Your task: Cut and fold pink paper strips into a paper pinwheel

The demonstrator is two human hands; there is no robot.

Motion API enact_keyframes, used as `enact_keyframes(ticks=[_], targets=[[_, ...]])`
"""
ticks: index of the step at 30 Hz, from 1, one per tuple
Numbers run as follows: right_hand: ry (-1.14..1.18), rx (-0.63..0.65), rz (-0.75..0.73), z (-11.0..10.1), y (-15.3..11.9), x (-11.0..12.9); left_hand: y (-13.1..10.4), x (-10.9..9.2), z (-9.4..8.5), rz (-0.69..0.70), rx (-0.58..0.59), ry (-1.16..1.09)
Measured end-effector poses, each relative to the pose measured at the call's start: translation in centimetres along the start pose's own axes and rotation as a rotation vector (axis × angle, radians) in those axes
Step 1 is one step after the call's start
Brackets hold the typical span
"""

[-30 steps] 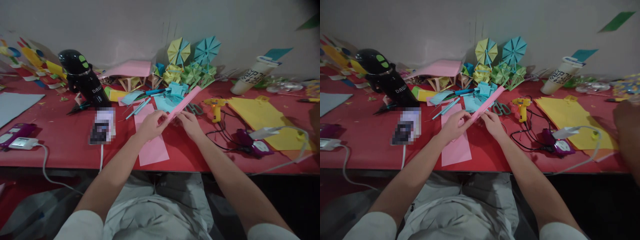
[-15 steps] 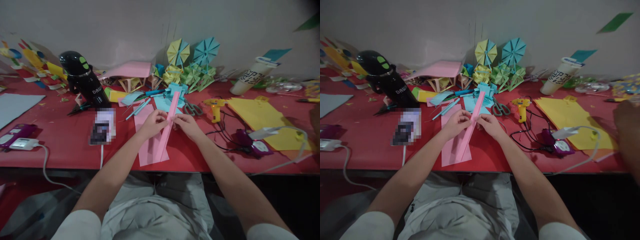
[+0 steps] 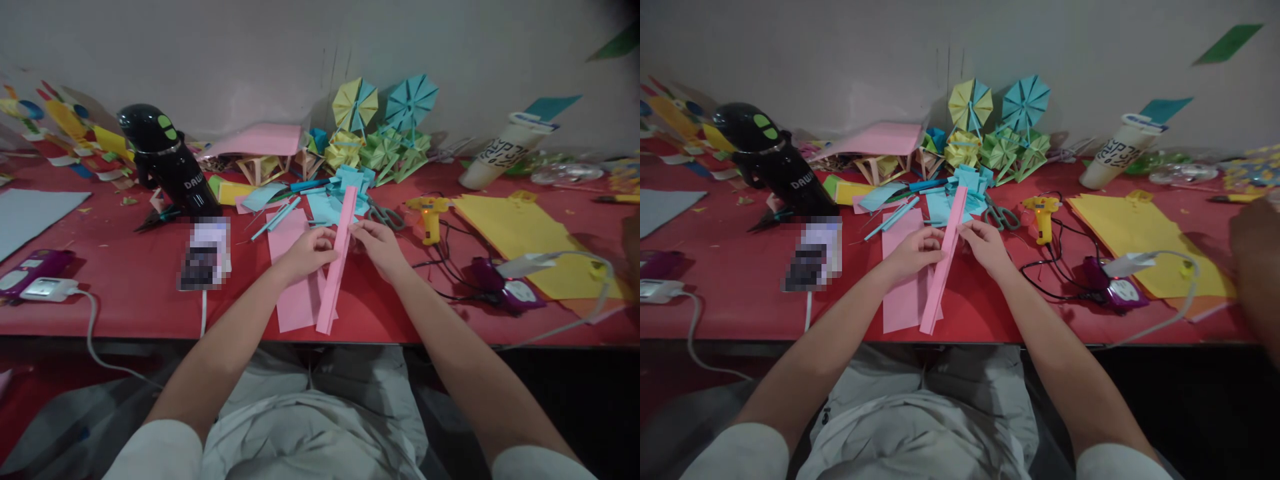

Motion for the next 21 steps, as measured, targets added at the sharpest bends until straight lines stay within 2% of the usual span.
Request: enact_keyframes(ticks=[6, 9, 14, 21], targets=[[-0.007, -0.137, -0.005, -1.5, 0.1, 0.2, -0.1, -0.1, -0.1, 0.014, -0.005, 0.008], [-0.061, -0.162, -0.047, -1.9, 0.1, 0.6, 0.1, 0.1, -0.4, 0.027, -0.028, 0.006], [-0.130, -0.101, -0.177, -1.4, -0.1, 1.6, 0.6, 0.5, -1.0, 0.036, -0.073, 0.003], [-0.080, 0.076, -0.092, 0.6, -0.5, 1.0, 0.6, 0.5, -0.9, 0.043, -0.074, -0.018]])
Point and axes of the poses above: each hand's wrist, its own y-axis towards the middle knuckle, its own z-axis out of the palm, x = y × z, the point moved 9 cm from there along y, towards the middle knuckle, and after that the axes turned 4 degrees about -x, right-handed, at the moved point
